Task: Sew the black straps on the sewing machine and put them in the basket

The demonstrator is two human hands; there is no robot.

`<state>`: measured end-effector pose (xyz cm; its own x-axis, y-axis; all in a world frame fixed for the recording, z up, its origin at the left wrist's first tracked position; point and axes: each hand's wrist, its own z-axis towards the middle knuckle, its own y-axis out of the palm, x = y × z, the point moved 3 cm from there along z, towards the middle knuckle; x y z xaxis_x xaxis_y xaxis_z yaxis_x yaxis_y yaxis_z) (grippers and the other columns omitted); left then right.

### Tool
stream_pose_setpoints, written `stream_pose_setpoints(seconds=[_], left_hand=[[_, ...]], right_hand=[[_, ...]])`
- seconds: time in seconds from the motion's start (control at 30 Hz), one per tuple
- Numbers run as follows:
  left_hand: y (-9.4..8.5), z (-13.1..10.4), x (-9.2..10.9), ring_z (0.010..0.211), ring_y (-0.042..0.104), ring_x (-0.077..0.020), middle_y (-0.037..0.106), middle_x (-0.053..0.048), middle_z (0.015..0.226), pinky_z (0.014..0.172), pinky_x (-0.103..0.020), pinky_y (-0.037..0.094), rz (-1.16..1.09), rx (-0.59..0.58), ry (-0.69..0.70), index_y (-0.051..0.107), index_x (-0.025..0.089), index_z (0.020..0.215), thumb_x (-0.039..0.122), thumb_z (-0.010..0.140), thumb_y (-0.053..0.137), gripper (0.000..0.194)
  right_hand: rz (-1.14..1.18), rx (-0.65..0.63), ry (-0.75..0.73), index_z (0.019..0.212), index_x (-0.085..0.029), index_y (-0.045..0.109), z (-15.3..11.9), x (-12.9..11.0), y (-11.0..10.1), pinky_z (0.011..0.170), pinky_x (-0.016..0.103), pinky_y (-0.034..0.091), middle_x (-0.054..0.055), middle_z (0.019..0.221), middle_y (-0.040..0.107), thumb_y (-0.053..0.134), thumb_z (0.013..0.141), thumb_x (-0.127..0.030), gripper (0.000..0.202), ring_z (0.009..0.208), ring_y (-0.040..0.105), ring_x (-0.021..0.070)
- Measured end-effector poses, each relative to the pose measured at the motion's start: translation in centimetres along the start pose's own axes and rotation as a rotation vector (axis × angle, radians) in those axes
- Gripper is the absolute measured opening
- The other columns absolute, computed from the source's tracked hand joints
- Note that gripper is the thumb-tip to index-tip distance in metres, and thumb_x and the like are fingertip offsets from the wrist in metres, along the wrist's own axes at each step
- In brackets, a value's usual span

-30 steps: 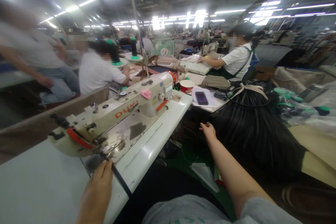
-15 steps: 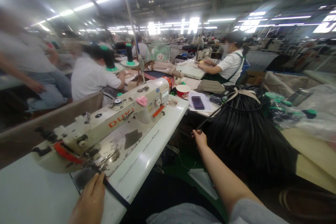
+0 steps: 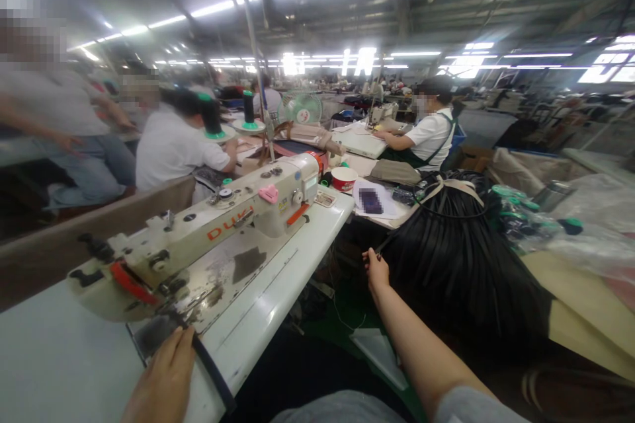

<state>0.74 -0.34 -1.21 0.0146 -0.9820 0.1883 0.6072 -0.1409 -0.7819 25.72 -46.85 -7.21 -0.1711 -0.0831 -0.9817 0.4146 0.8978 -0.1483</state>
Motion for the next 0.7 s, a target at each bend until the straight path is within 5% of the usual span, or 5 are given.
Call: stream_pose_setpoints(seconds=[0.2,0.47,0.7], left_hand=[[1.0,-0.3,-0.4,0.119,0.064,-0.0292,0.069,-0.013,0.125,0.112,-0.044,0.049,0.014,0.012,0.004,0.056,0.022,0.145,0.022,0.092,0.05,0.053],[0.6,-0.1,1.0,0.12,0.065,-0.0275,0.066,-0.017,0.132,0.108,-0.042,0.053,0.302,-0.113,0.02,0.068,0.012,0.127,0.001,0.093,0.039,0.046],[-0.5,1.3,2.1,0.127,0.062,-0.0271,0.063,-0.019,0.134,0.114,-0.046,0.048,0.256,-0.217,-0.04,0.059,0.01,0.135,0.003,0.097,0.039,0.044]], right_hand=[[-0.025,-0.158,0.138,0.078,-0.015,0.067,-5.1,1.6,2.3,0.041,0.021,0.036,-0.005,0.058,0.06,0.079,0.084,-0.042,0.03,0.042,0.049,0.0082],[0.024,-0.119,0.139,0.098,-0.015,0.072,-4.5,-2.2,1.5,0.039,0.021,0.02,-0.005,0.059,0.055,0.069,0.065,-0.074,0.068,0.039,0.034,0.006],[-0.063,-0.286,0.221,0.095,-0.014,0.073,-6.3,-1.4,3.5,0.04,0.022,0.022,0.0,0.063,0.063,0.085,0.042,-0.056,0.069,0.042,0.037,0.0082]])
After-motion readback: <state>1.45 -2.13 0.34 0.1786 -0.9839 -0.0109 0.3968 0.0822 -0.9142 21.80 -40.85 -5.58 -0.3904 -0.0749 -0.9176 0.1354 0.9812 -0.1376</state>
